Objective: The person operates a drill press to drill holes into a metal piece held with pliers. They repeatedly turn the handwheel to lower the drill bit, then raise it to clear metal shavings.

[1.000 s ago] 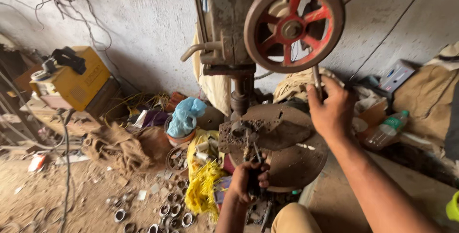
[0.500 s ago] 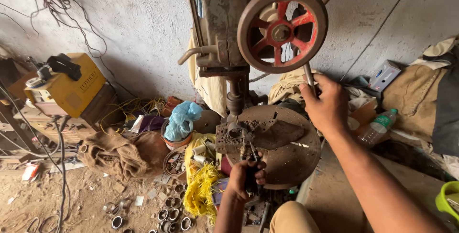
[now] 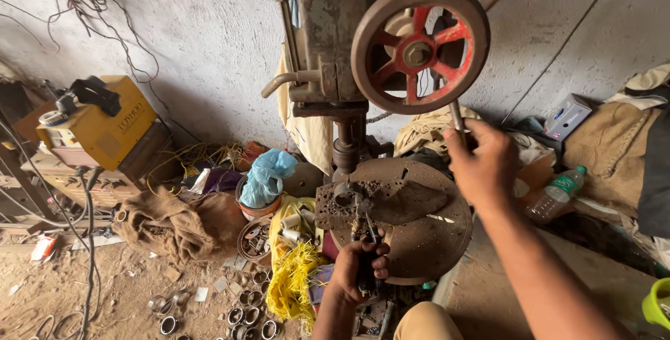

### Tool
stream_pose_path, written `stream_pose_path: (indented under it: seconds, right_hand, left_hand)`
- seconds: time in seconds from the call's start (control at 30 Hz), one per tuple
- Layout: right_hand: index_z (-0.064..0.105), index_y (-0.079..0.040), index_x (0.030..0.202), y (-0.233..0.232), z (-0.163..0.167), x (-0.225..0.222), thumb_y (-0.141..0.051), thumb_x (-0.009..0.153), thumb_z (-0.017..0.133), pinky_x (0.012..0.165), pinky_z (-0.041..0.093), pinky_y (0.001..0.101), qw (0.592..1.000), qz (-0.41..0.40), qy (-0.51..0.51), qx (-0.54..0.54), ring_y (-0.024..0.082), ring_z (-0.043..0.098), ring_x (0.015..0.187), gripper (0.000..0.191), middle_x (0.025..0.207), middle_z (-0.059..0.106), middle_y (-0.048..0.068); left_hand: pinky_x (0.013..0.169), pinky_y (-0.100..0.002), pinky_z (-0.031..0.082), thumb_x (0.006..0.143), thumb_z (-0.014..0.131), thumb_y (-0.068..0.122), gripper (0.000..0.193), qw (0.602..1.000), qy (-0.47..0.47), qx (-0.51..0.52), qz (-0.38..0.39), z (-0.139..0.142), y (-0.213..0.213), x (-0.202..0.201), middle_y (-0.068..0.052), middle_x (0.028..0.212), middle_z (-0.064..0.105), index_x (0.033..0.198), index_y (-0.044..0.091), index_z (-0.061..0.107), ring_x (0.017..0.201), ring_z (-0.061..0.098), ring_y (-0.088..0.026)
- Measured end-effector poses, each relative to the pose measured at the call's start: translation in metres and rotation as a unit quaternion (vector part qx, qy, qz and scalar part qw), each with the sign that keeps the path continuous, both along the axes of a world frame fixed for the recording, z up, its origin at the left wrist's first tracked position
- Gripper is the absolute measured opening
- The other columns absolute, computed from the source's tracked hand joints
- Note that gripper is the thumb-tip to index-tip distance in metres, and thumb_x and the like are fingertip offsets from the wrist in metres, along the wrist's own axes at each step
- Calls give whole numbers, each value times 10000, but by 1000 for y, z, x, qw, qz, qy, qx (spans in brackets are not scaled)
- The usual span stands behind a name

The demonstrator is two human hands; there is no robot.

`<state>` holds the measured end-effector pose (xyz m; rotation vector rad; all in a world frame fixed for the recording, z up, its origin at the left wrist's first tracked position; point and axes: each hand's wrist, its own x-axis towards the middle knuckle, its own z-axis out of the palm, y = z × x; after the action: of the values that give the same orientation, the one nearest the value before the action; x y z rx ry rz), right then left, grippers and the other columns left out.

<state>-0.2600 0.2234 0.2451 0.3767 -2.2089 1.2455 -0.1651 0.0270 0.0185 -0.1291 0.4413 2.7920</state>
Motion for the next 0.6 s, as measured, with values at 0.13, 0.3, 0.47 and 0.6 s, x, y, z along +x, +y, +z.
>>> stream_pose_path:
  seconds: [0.13,0.3,0.47,0.6]
  right_hand:
    - [745,-53,961,3,5,0,-285,941,744,572,496,416,998,-7,29,56,270,684,564,233,631,674,119]
    - [720,-25,882,-15,-13,-11,-287,996,765,629,497,447,977,-78,164,108,354,665,691,289,745,683,160]
    - [728,-64,887,2,-1,-7,-319,950,702,612,523,435,999,-18,-8,40,317,706,592,265,634,689,148]
    - [717,-66,881,-8,6,-1,-317,959,686,571,511,437,999,-4,-31,21,275,696,541,265,585,671,118]
  left_hand:
    - [503,-280,406,902,491,83,179,1000,-12,3,-2,-1,-1,2,-50,816,504,1078,108,506,614,463,-146]
    - [484,-277,415,864,470,92,216,999,-43,10,-21,2,-4,0,-54,800,508,1075,110,511,592,474,-153]
    - [487,-275,406,897,478,83,207,999,-42,-17,8,8,0,1,-55,812,513,1097,103,525,580,461,-143]
    - [486,-266,408,886,492,87,246,999,-28,-39,7,3,-3,1,-48,795,507,1126,88,546,574,452,-134]
